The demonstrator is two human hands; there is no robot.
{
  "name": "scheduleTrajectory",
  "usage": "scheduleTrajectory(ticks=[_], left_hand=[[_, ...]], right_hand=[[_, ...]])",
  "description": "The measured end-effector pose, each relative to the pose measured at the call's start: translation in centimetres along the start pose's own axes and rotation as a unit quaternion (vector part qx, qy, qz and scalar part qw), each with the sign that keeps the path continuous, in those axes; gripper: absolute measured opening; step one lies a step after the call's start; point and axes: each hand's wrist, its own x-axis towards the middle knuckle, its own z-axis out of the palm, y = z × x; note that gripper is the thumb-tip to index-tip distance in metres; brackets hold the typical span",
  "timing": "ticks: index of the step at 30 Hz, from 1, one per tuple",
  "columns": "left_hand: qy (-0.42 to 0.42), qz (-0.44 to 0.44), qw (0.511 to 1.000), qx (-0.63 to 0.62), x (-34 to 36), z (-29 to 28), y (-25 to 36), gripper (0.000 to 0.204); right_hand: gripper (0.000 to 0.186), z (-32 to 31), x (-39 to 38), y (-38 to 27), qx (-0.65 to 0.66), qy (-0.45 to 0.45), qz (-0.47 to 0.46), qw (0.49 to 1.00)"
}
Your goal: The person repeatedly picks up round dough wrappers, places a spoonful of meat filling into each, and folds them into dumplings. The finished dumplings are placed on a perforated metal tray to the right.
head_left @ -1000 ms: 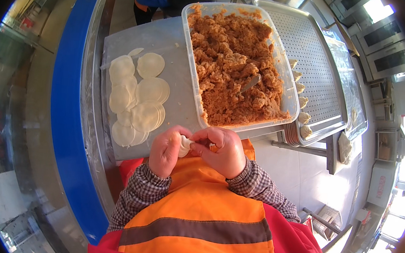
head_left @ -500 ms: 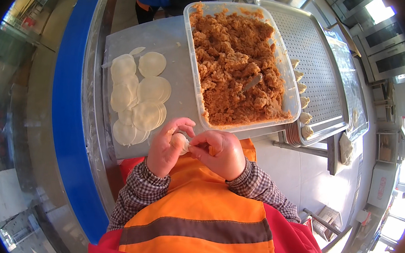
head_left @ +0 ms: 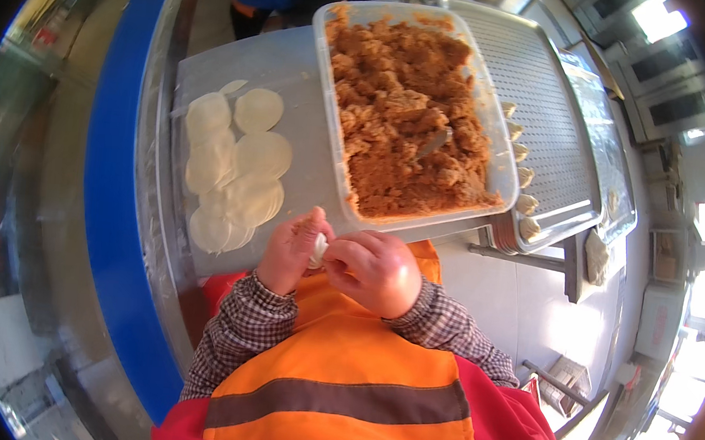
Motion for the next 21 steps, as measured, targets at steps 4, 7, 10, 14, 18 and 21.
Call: scheduleTrajectory(ticks=[4, 7, 10, 14, 18, 21], left_hand=[[0.020, -0.001, 0.988, -0.152, 0.9, 0.7, -0.5, 0.055], [0.031, 0.069, 0.985, -0.153, 1.1, 3.9, 2.0, 0.064], [-0.002, 0.087, 0.983, -0.162, 1.5, 7.7, 4.3, 0.076], [-0.043, 0.116, 0.987, -0.099, 2.3, 6.6, 5.7, 0.079], [0.071, 0.132, 0.987, -0.051, 2.7, 2.0, 2.8, 0.070], [0.161, 0.096, 0.981, -0.044, 2.5, -0.8, 0.3, 0.065]], right_hand=[[0.038, -2.5, 0.5, -1.1, 0.040, 0.010, 0.088, 0.995], [0.056, -4.5, 0.7, -1.4, 0.036, 0.042, 0.064, 0.996], [0.050, -7.1, 0.8, -0.6, -0.030, 0.052, -0.016, 0.998], [0.037, -15.9, 1.6, 4.3, -0.082, 0.160, 0.050, 0.982], [0.034, -24.4, 4.4, 15.5, -0.265, 0.123, 0.241, 0.926], [0.035, -24.7, 5.3, 24.5, -0.317, 0.023, 0.271, 0.909]])
